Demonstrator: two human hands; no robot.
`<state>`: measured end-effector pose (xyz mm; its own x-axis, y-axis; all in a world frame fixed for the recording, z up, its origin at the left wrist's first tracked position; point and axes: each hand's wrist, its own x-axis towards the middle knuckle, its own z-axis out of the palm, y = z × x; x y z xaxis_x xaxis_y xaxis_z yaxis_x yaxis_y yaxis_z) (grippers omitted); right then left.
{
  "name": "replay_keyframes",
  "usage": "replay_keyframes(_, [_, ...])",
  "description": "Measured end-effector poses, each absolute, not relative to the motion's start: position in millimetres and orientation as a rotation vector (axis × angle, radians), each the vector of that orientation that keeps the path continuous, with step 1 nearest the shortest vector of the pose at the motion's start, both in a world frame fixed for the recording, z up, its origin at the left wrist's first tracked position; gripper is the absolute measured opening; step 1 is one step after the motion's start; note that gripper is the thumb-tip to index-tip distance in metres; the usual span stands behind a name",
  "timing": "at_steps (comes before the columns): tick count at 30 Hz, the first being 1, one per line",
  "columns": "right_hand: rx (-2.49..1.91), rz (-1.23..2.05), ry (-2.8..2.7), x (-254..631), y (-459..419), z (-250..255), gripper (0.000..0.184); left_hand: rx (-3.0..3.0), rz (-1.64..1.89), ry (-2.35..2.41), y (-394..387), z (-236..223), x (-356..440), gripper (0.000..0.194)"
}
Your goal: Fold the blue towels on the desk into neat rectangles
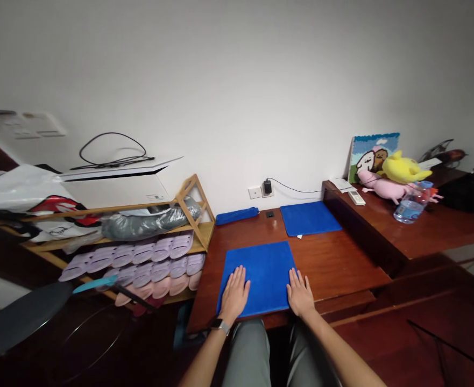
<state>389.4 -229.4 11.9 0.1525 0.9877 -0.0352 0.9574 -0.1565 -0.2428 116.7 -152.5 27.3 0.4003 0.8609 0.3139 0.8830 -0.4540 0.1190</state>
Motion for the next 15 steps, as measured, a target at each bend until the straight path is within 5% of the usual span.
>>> replay_keyframes(10, [-2.257,0.287,-2.001,392.1,-221.6,16.2,0.063,-2.909,-0.452,-1.460,-157.4,26.8,272.2,0.061])
replay_keyframes(15, [-2.172,0.271,-2.039,406.0,-228.4,10.1,0.064,-2.924,-0.430,-1.431,-166.2,11.0,254.9,0.060])
